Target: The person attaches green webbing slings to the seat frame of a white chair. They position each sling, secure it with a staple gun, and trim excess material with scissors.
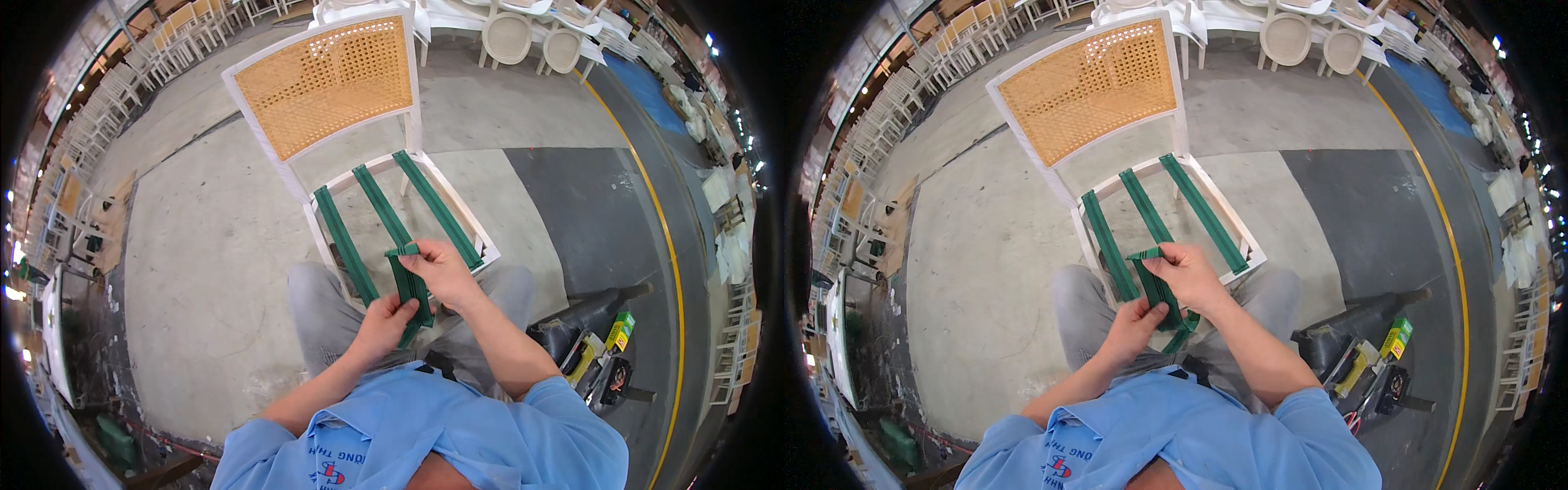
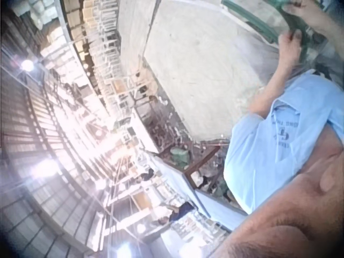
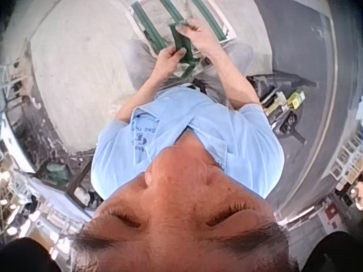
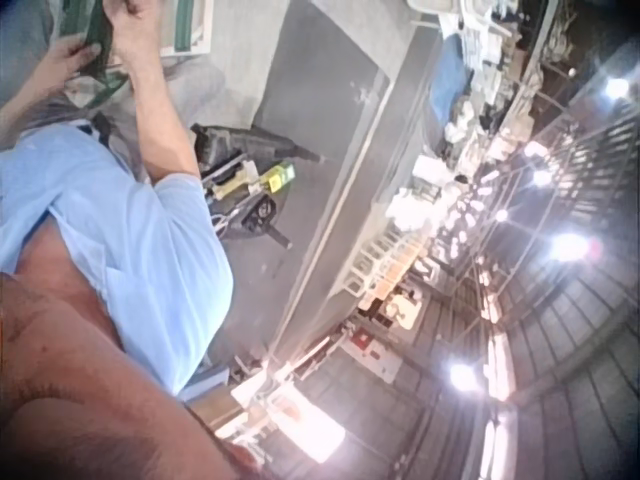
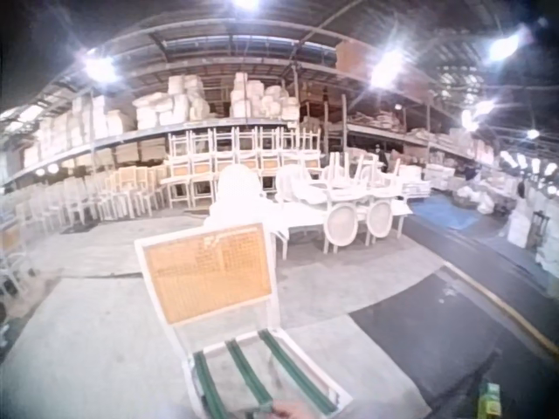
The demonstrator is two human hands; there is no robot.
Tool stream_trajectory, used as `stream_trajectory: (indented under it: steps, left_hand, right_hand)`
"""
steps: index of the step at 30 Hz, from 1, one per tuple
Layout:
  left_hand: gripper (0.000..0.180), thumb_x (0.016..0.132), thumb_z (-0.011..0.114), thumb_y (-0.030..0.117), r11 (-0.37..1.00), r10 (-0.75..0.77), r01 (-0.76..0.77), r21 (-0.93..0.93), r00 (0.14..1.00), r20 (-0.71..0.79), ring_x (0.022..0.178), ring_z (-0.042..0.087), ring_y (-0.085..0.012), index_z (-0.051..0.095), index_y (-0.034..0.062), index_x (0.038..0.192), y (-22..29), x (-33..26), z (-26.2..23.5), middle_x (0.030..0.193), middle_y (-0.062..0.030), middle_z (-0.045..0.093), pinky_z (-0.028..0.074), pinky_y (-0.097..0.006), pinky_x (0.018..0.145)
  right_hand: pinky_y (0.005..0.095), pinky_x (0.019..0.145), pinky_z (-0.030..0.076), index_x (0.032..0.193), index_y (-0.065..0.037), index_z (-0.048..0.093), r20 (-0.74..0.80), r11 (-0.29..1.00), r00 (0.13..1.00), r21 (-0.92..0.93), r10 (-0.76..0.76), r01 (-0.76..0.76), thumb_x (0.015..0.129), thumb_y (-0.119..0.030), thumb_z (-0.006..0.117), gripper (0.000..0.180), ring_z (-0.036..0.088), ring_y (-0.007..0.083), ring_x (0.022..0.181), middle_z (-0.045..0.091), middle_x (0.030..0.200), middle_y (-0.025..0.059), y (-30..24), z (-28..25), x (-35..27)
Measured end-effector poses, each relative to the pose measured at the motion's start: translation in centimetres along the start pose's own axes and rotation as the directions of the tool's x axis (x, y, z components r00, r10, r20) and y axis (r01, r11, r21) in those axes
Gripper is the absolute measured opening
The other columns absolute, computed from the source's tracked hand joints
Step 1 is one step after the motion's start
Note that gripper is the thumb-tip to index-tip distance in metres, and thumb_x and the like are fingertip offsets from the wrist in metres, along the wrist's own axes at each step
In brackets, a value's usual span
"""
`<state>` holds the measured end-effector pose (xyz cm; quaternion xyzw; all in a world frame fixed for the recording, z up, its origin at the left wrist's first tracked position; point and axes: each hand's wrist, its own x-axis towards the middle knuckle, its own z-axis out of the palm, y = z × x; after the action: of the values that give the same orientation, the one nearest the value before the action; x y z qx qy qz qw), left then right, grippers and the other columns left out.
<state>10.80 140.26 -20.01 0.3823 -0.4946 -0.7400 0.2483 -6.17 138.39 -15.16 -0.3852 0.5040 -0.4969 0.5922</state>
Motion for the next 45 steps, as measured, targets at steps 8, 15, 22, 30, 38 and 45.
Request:
stream_trajectory:
  steps: [8,15,22,30,38,45]
  left_hand:
    - [0.017,0.101,0.067,0.010,0.961,0.251,-0.276,-0.014,0.891,-0.379,0.091,0.060,-0.0061,0.064,-0.0007,0.114,1.8,0.7,-2.6,0.099,0.0001,0.068,0.051,-0.026,0.084]
    - [0.009,0.102,0.067,0.011,0.960,0.218,-0.263,-0.098,0.918,-0.331,0.086,0.055,-0.0039,0.066,0.0025,0.101,3.5,2.4,-4.0,0.090,0.0044,0.065,0.046,-0.023,0.076]
    - [0.013,0.106,0.061,0.019,0.841,0.515,-0.517,0.162,0.855,0.056,0.097,0.063,-0.0122,0.067,0.0078,0.108,7.8,3.8,-4.9,0.126,-0.0102,0.064,0.049,-0.031,0.095]
    - [0.028,0.110,0.053,0.021,0.909,0.417,-0.406,-0.097,0.897,0.146,0.113,0.063,-0.0169,0.065,0.0044,0.129,8.4,6.8,-5.0,0.140,-0.0116,0.057,0.051,-0.035,0.099]
    - [0.019,0.104,0.065,0.016,0.886,0.195,-0.259,-0.384,0.961,-0.198,0.096,0.065,-0.0113,0.068,0.0025,0.116,3.0,4.2,-3.1,0.104,-0.0015,0.070,0.052,-0.030,0.093]
    - [0.009,0.100,0.068,0.011,0.929,0.170,-0.243,-0.279,0.951,-0.259,0.086,0.062,-0.0086,0.069,0.0029,0.102,3.0,3.4,-3.8,0.093,0.0004,0.069,0.051,-0.029,0.082]
  right_hand:
    - [0.0255,0.069,0.047,0.104,0.002,0.070,0.102,0.994,0.989,-0.025,0.106,-0.104,0.106,-0.023,0.061,0.026,0.056,0.0049,0.080,0.066,0.087,-0.0030,3.7,0.2,0.6]
    - [0.0242,0.071,0.048,0.115,-0.001,0.069,0.045,0.986,0.994,-0.129,-0.104,0.109,0.105,-0.024,0.063,0.026,0.056,0.0040,0.081,0.065,0.091,-0.0036,3.1,0.1,0.8]
    - [0.0246,0.085,0.048,0.127,-0.002,0.064,0.294,0.970,0.955,0.215,0.046,-0.113,0.109,-0.026,0.057,0.030,0.060,0.0074,0.094,0.067,0.103,-0.0013,-0.1,-2.4,1.5]
    - [0.0240,0.079,0.049,0.106,-0.004,0.065,0.209,0.963,0.954,0.208,-0.216,0.173,0.098,-0.008,0.071,0.011,0.060,0.0049,0.086,0.067,0.095,-0.0025,-0.1,-2.1,1.4]
    - [0.0210,0.061,0.041,0.097,-0.005,0.064,-0.173,0.968,0.956,-0.124,-0.238,0.218,0.093,-0.005,0.075,0.012,0.052,0.0019,0.068,0.061,0.078,-0.0051,3.0,-1.0,-0.1]
    - [0.0236,0.074,0.050,0.119,-0.002,0.063,-0.127,0.887,0.886,-0.196,-0.447,0.419,0.094,0.000,0.072,0.027,0.062,0.0060,0.085,0.068,0.094,0.0024,3.4,0.1,0.5]
